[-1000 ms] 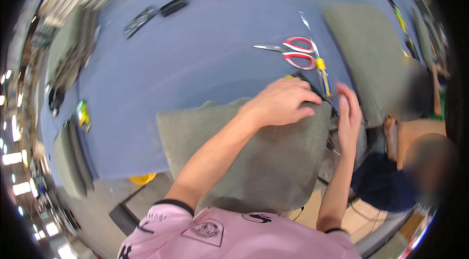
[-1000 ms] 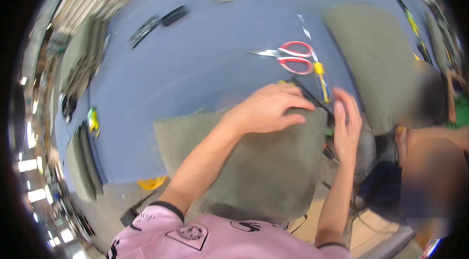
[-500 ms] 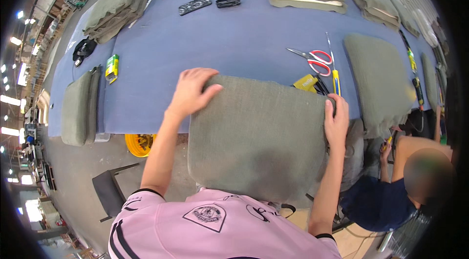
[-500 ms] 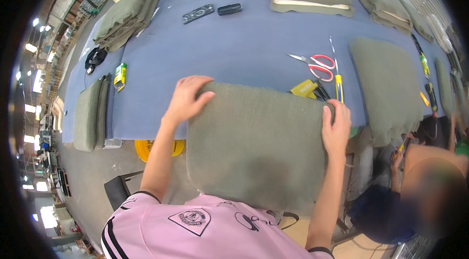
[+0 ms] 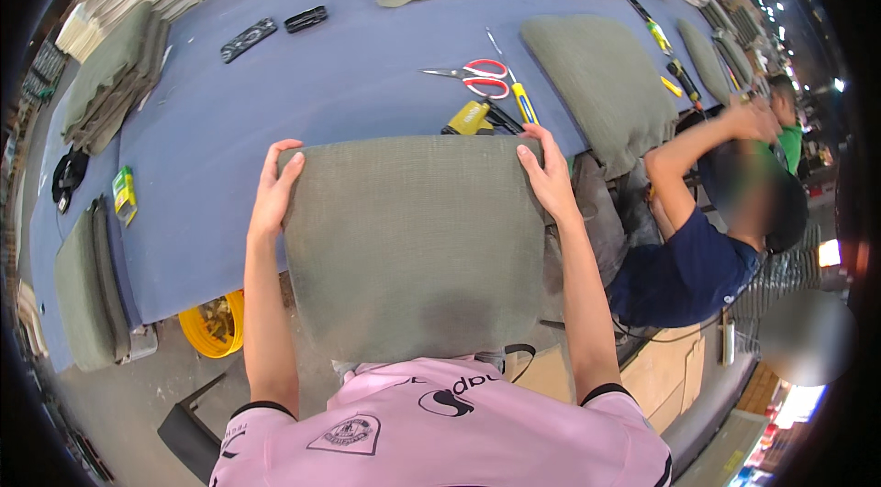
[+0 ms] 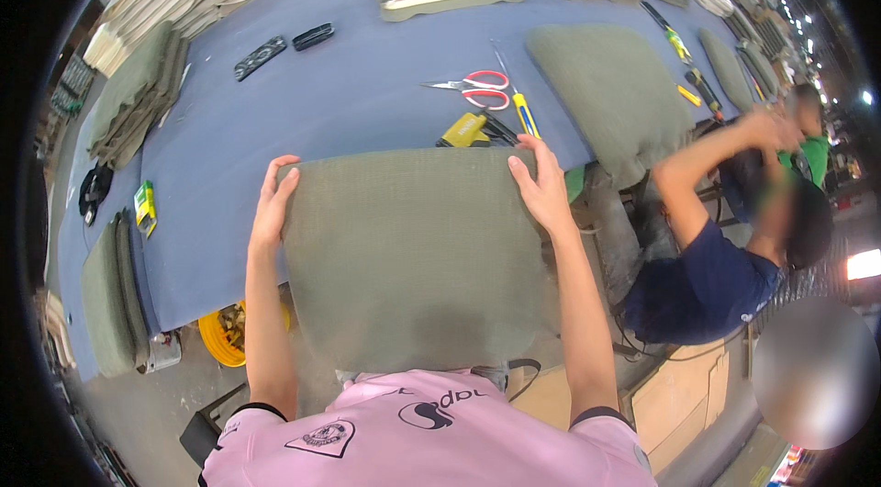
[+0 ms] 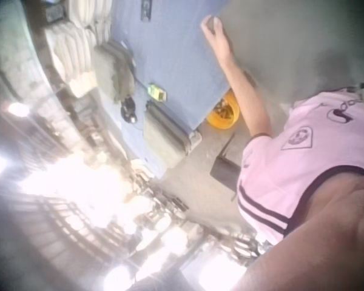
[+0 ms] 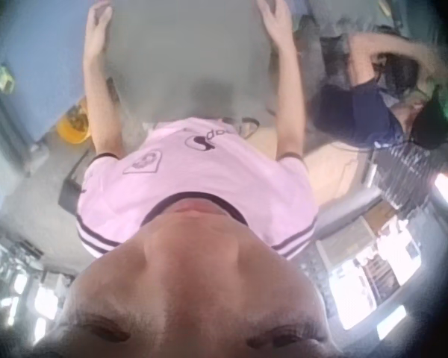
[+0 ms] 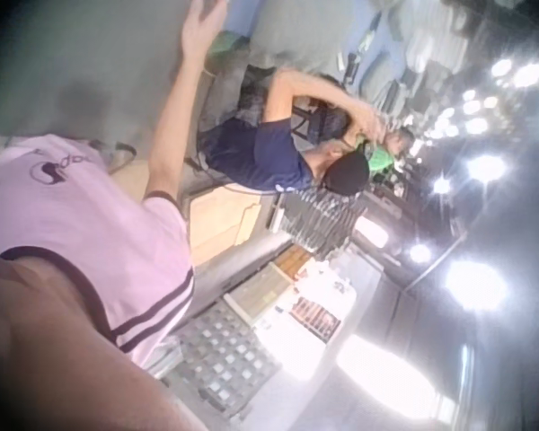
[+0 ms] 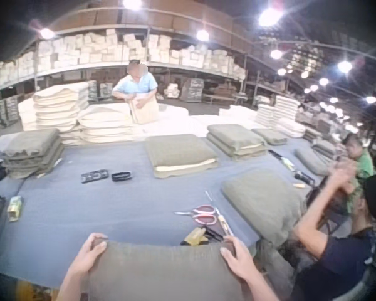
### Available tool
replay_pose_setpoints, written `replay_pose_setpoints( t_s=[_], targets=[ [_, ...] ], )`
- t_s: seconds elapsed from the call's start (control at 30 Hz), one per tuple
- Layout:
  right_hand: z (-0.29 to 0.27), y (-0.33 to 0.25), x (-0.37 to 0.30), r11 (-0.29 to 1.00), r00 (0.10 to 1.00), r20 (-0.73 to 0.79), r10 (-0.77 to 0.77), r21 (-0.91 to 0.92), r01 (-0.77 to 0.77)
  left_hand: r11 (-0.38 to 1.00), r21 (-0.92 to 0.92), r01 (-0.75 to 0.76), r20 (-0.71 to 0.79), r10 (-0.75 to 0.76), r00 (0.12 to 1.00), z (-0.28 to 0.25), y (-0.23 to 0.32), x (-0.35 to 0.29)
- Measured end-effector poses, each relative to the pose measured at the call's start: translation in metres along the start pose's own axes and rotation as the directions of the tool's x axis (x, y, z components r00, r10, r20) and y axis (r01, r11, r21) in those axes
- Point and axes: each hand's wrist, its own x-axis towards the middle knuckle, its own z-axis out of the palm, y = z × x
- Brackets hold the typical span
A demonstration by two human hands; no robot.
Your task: The person staples fabric onto a cushion using a staple gun, then uses a screwdriver to tuck and smooth the edges. The person repeats this process on multiple cushions at a work table.
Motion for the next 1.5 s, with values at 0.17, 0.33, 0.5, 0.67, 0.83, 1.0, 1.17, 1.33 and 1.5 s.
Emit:
replay_pose_setpoints(
  t_s=[0.17, 0.33, 0.5, 0.67, 0.83, 1.0, 1.17, 1.33, 1.5],
  targets=[
    [0.008, 0.002, -0.004, 0.989, 0.992, -0.001, 0.125, 0.085, -0.125, 0.999, 0.03, -0.029, -0.083, 0.031, 0.996, 0.006, -0.01, 0.004],
    [0.021, 0.018, 0.0, 0.985, 0.979, -0.114, 0.171, 0.042, -0.168, 0.997, 0.025, -0.078, -0.099, 0.08, 0.992, 0.004, -0.025, 0.014],
    [0.018, 0.018, 0.006, 0.959, 0.962, -0.136, 0.235, 0.195, -0.207, 0.993, 0.087, -0.084, -0.118, 0.094, 0.989, 0.003, -0.021, 0.011],
    [0.004, 0.023, 0.004, 0.93, 0.969, -0.194, 0.152, 0.36, -0.074, 0.989, 0.1, -0.112, -0.108, 0.122, 0.987, 0.003, -0.022, 0.012],
    [0.013, 0.021, 0.003, 0.995, 0.968, -0.249, -0.037, 0.076, 0.058, 0.983, 0.137, -0.119, -0.112, 0.135, 0.985, 0.001, -0.025, 0.01],
    [0.011, 0.025, 0.005, 0.974, 0.971, -0.237, -0.004, 0.219, 0.057, 0.97, 0.197, -0.146, -0.12, 0.172, 0.978, 0.004, -0.021, 0.007],
    [0.01, 0.032, -0.001, 0.958, 0.968, -0.251, -0.014, 0.273, 0.085, 0.969, 0.214, -0.12, -0.121, 0.148, 0.981, 0.006, -0.022, 0.008],
    [-0.023, 0.017, 0.072, 0.983, 0.989, -0.011, -0.15, -0.107, 0.148, 0.626, 0.715, -0.311, -0.087, 0.52, 0.85, 0.004, -0.012, 0.002],
    [0.004, 0.071, 0.167, 0.79, 0.947, 0.16, 0.28, -0.599, -0.133, 0.258, 0.802, -0.539, 0.277, 0.639, 0.718, 0.151, 0.039, -0.026]
  ],
)
